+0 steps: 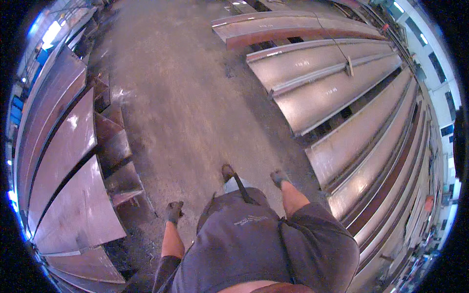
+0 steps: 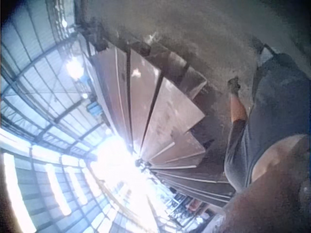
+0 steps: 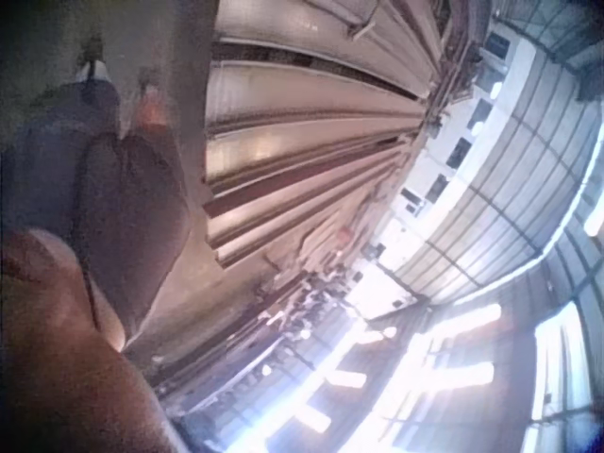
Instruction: The person walks through a metal fabrication shop and repeatedly strikes curved metal plates with a hammer. They move between several plates, striking each one multiple times while wearing gloves and work boots.
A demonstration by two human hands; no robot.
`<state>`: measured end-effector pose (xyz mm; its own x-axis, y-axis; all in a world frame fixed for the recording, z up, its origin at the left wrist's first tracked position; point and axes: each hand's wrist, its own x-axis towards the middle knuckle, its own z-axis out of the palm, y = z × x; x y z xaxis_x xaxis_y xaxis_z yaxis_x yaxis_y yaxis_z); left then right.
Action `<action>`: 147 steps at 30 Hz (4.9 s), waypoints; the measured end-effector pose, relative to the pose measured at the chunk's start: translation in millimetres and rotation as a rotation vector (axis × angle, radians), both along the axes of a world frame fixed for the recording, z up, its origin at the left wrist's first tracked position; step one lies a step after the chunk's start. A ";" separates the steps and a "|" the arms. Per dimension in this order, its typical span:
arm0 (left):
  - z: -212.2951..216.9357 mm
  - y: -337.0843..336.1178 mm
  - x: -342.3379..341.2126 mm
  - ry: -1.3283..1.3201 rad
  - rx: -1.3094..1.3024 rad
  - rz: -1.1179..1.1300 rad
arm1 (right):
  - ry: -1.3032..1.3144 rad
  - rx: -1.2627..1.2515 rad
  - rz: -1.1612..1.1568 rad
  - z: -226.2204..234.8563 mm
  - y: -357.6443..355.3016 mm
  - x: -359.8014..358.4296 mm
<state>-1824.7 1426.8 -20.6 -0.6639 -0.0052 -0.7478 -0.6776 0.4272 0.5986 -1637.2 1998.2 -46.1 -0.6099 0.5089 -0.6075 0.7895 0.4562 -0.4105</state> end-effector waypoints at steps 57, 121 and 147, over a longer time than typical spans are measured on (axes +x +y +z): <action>-33.8 551.3 -1516.7 -0.197 -0.308 -0.612 | 0.311 -0.278 -0.674 -0.9 469.7 -1394.5; 112.9 1372.5 -1806.2 0.101 -0.459 -0.879 | -0.026 0.805 -0.166 -157.7 1517.1 -1713.1; 169.4 1511.4 -1815.3 -0.326 0.335 -0.903 | 0.269 -0.742 -1.563 30.7 973.5 -1607.1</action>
<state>-3640.0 2938.3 148.8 -0.0797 0.6403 -0.7640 -0.3357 0.7044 0.6254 -3244.2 2971.7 -15.3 0.0255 0.3500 -0.9364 0.1461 -0.9280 -0.3428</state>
